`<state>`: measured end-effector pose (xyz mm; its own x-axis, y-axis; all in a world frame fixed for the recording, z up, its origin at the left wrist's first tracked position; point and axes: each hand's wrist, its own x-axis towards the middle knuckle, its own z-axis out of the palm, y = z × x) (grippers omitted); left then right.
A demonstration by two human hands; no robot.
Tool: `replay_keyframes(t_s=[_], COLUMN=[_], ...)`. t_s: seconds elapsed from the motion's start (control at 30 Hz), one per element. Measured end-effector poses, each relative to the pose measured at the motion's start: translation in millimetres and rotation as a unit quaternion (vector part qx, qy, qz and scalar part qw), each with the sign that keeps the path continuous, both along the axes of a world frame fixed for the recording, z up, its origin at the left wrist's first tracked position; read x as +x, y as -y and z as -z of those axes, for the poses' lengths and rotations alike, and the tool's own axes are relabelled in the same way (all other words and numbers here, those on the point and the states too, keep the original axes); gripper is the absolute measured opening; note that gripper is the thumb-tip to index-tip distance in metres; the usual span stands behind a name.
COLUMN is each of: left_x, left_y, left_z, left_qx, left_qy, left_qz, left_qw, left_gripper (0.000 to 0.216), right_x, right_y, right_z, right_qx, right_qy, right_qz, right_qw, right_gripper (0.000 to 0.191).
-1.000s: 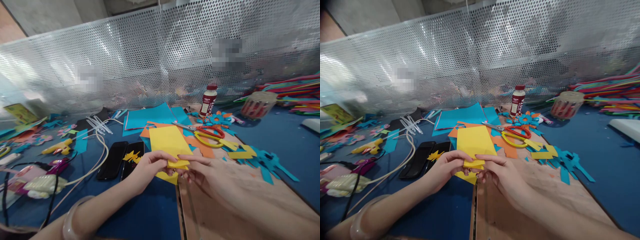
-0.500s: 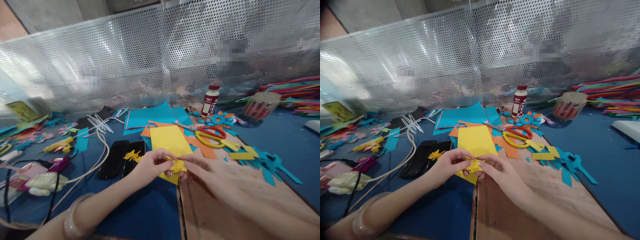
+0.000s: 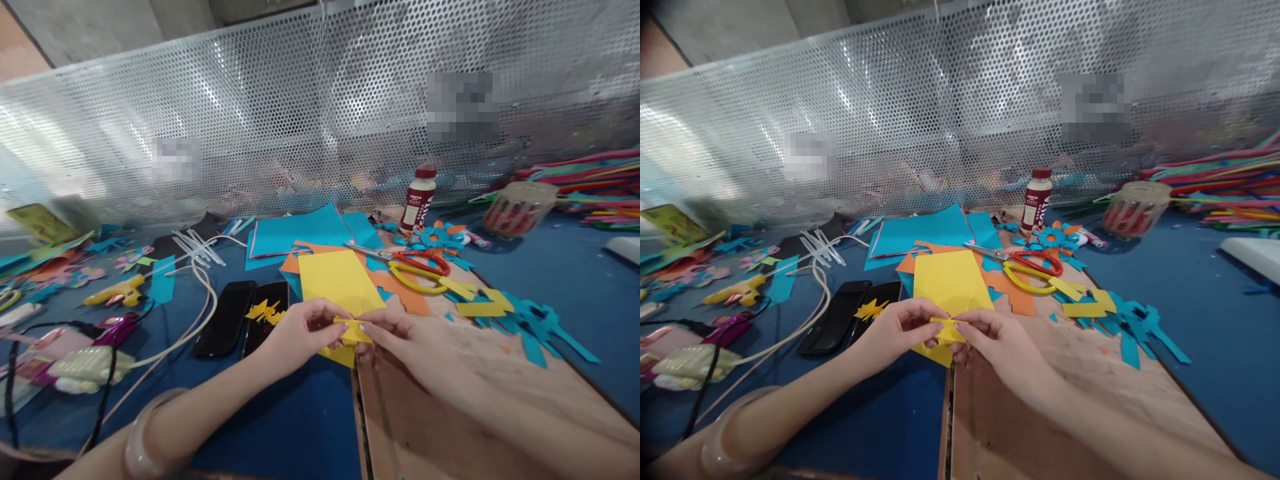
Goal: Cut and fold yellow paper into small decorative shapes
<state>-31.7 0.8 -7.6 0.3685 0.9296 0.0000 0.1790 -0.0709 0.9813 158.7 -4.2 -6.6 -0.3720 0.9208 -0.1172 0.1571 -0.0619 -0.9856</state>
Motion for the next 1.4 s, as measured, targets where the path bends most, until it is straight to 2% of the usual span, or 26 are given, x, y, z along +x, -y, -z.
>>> replay_keyframes(t_s=[0.23, 0.5, 0.63, 0.77, 0.83, 1.0, 1.13, 1.23, 1.4], left_x=[-1.0, -0.7, -0.1, -0.1, -0.2, 0.5, 2.0, 3.8, 8.9], left_y=[-0.5, 0.0, 0.5, 1.9, 2.6, 1.3, -3.4, -6.9, -9.7], left_z=[0.2, -1.5, -1.1, 0.2, 0.7, -0.7, -5.3, -9.8, -11.0], left_qx=[-0.001, 0.002, 0.004, 0.009, 0.015, 0.014, 0.012, 0.031, 0.065], left_qy=[-0.004, 0.005, -0.007, -0.023, -0.029, -0.022, -0.019, -0.006, 0.026], left_qz=[-0.003, -0.003, 0.000, 0.013, 0.015, 0.012, 0.018, 0.035, -0.007], left_qw=[1.000, 1.000, 1.000, 1.000, 0.999, 1.000, 1.000, 0.999, 0.998], left_gripper=[0.023, 0.022, 0.022, 0.024, 0.025, 0.028, 0.031, 0.032, 0.029], right_x=[0.6, 0.9, -1.0, -4.3, -4.9, -1.7, 1.0, 0.2, -0.5], right_y=[-1.2, -0.7, 0.7, 4.0, 4.5, 0.2, -5.6, -11.1, -17.4], right_z=[5.3, 4.6, -5.4, -22.2, -24.9, -8.1, 5.2, 9.0, 11.7], right_qx=[-0.018, 0.004, 0.014, -0.017, -0.026, -0.021, 0.013, 0.039, 0.093], right_qy=[-0.051, -0.040, -0.015, 0.017, 0.021, -0.006, -0.039, -0.068, -0.102], right_qz=[-0.005, -0.017, -0.008, -0.017, -0.024, -0.049, -0.050, -0.049, -0.033], right_qw=[0.999, 0.999, 1.000, 1.000, 0.999, 0.999, 0.998, 0.996, 0.990], right_gripper=[0.030, 0.030, 0.027, 0.015, 0.019, 0.025, 0.029, 0.030, 0.030])
